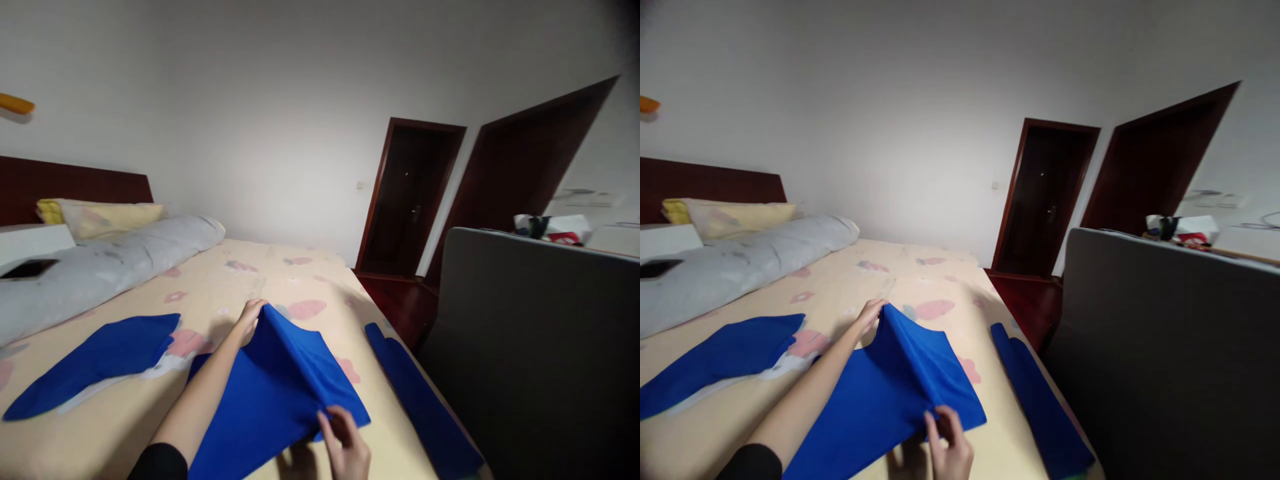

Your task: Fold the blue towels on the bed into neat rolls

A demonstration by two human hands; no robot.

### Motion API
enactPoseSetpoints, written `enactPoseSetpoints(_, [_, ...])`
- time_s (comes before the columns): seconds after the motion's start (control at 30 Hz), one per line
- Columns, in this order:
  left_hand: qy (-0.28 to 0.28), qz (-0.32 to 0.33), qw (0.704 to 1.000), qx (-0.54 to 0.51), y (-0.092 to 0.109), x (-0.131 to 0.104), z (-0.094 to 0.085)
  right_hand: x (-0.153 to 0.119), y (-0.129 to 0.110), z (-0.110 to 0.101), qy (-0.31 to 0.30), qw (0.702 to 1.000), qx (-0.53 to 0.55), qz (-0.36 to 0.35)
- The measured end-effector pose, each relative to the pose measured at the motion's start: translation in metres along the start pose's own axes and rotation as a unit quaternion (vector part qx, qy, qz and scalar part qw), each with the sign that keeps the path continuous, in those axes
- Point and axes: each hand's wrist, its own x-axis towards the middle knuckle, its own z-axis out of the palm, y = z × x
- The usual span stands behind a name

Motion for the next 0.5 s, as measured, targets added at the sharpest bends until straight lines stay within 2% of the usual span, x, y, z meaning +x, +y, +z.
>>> enactPoseSetpoints(0.07, [0.018, 0.018, 0.998, -0.049, 0.013, -0.008, -0.02, 0.037, -0.009, -0.011, 0.023, 0.996, 0.083, 0.035])
enactPoseSetpoints(0.2, [0.035, 0.06, 0.99, -0.119, 0.041, -0.032, -0.054, 0.11, -0.028, -0.027, -0.034, 0.979, 0.187, 0.07])
enactPoseSetpoints(0.37, [0.018, 0.094, 0.985, -0.144, 0.072, -0.058, -0.083, 0.182, -0.043, -0.037, -0.123, 0.975, 0.181, 0.036])
enactPoseSetpoints(0.5, [0.014, 0.109, 0.984, -0.141, 0.091, -0.069, -0.093, 0.221, -0.052, -0.039, -0.136, 0.974, 0.18, 0.009])
